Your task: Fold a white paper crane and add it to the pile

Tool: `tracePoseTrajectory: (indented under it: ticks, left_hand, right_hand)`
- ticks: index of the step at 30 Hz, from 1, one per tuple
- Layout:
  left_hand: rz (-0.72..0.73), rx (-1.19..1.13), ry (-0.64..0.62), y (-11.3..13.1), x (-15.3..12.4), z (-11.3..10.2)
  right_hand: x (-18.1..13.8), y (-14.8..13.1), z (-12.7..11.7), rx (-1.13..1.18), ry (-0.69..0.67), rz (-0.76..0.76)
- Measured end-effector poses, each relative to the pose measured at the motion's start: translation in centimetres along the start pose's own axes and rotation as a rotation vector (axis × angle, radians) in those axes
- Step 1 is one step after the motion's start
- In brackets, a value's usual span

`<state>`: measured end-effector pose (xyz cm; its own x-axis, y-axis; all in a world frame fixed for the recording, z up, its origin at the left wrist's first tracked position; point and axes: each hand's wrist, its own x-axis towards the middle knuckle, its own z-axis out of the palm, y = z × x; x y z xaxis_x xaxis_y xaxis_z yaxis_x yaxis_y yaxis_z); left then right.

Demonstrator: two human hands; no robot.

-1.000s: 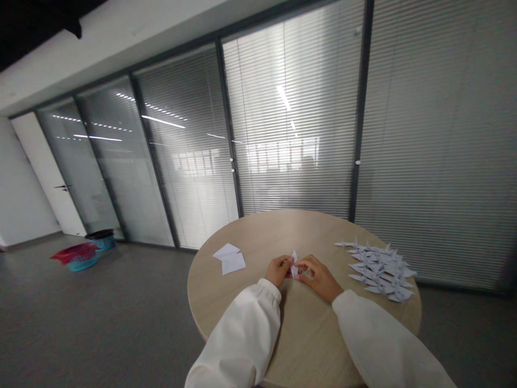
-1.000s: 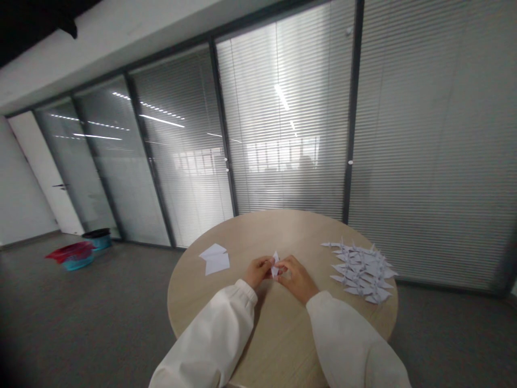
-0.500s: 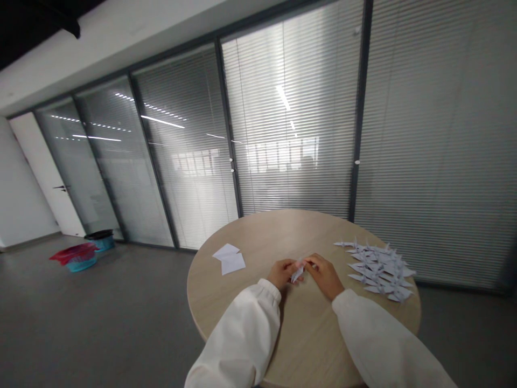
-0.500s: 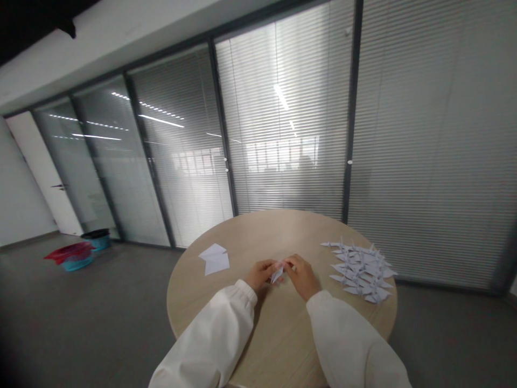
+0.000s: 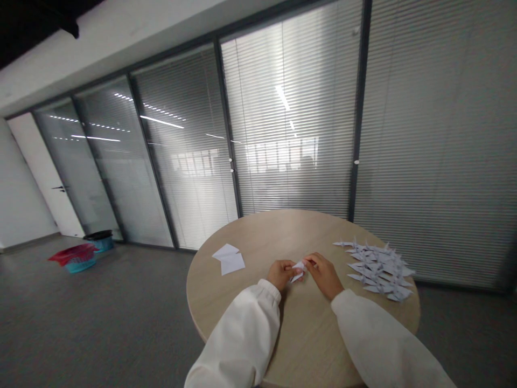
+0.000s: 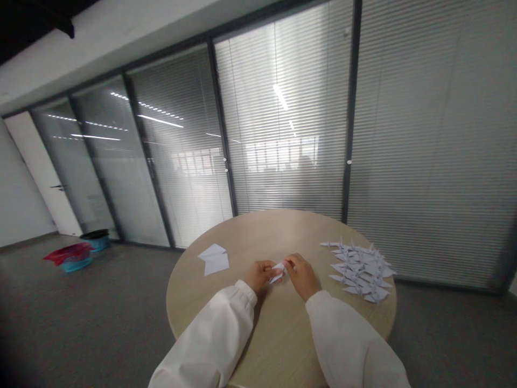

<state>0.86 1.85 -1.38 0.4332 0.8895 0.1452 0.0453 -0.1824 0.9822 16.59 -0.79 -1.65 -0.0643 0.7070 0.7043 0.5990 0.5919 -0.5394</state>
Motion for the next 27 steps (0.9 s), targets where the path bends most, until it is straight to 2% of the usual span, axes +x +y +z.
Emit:
tracePoseTrajectory:
  ticks: [3,6,10,15,24,27]
  left_hand:
    - [0.021,0.031,0.031,0.3,-0.1,0.0]
    - [0.055,0.05,0.111,0.6,-0.2,-0.1]
    - [0.106,0.07,0.209,0.9,-0.2,-0.3]
    - [0.222,0.031,0.168,1.3,-0.3,-0.3]
    - [0.279,0.068,0.09,1.0,0.0,-0.2]
    - [0.281,0.155,0.141,1.0,0.0,-0.3]
  right_hand:
    - [0.0,-0.1,0.0,0.059,0.003,0.031]
    - [0.0,-0.2,0.2,0.179,0.003,0.143]
    - [0.0,-0.5,0.4,0.266,-0.077,0.239]
    - [0.0,-0.6,0.2,0.326,-0.164,0.244]
    - [0.1,-0.2,-0.1,0.418,-0.143,0.252]
    - [0.1,-0.3,-0.2,0.381,-0.139,0.242]
